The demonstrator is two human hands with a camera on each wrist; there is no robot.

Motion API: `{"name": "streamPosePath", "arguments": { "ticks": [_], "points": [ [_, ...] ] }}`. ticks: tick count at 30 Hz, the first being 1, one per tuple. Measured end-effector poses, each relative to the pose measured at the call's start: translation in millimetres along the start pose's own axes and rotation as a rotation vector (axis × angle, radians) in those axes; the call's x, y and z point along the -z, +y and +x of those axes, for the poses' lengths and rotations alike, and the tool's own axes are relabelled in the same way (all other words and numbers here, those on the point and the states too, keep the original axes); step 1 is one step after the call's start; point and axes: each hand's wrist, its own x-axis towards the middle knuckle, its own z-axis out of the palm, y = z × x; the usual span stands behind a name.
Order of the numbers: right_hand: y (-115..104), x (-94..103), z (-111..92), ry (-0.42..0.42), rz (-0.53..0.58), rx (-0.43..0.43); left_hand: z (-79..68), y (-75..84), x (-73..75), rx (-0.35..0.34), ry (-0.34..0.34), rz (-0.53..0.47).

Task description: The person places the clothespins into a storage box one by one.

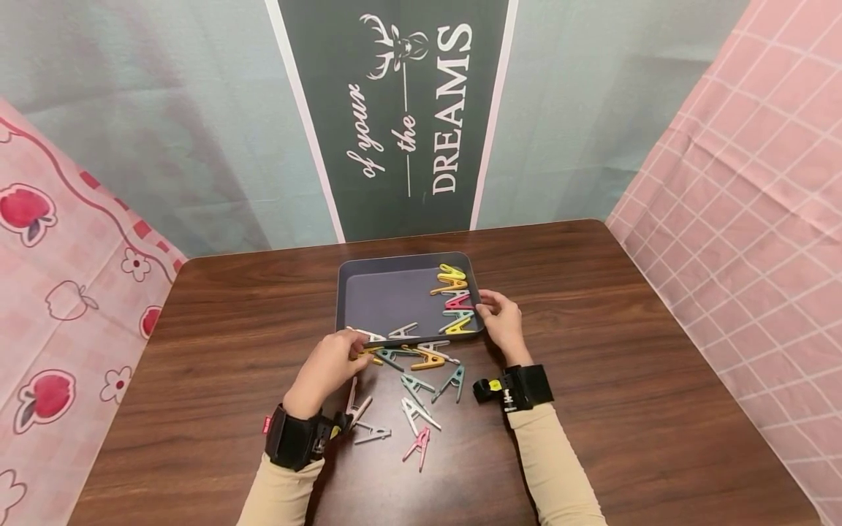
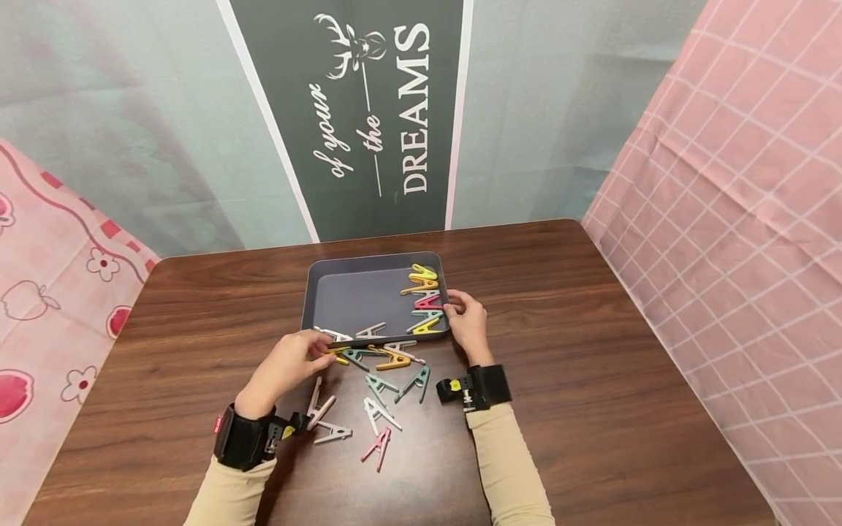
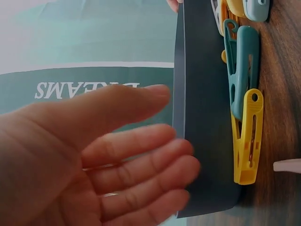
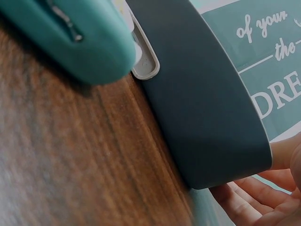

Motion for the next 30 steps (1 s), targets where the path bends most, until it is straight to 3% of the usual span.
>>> {"name": "streamPosePath", "arguments": {
  "ticks": [18, 30],
  "points": [
    [-1.2, 0.9, -1.1, -0.012, 0.001, -0.015, -11.4, 6.5, -0.7, 0.191, -0.231, 0.148],
    [-1.3, 0.9, 0.1, -0.013, -0.006, -0.006, -12.7, 15.0, -4.6, 0.288, -0.306, 0.241]
  ]
}}
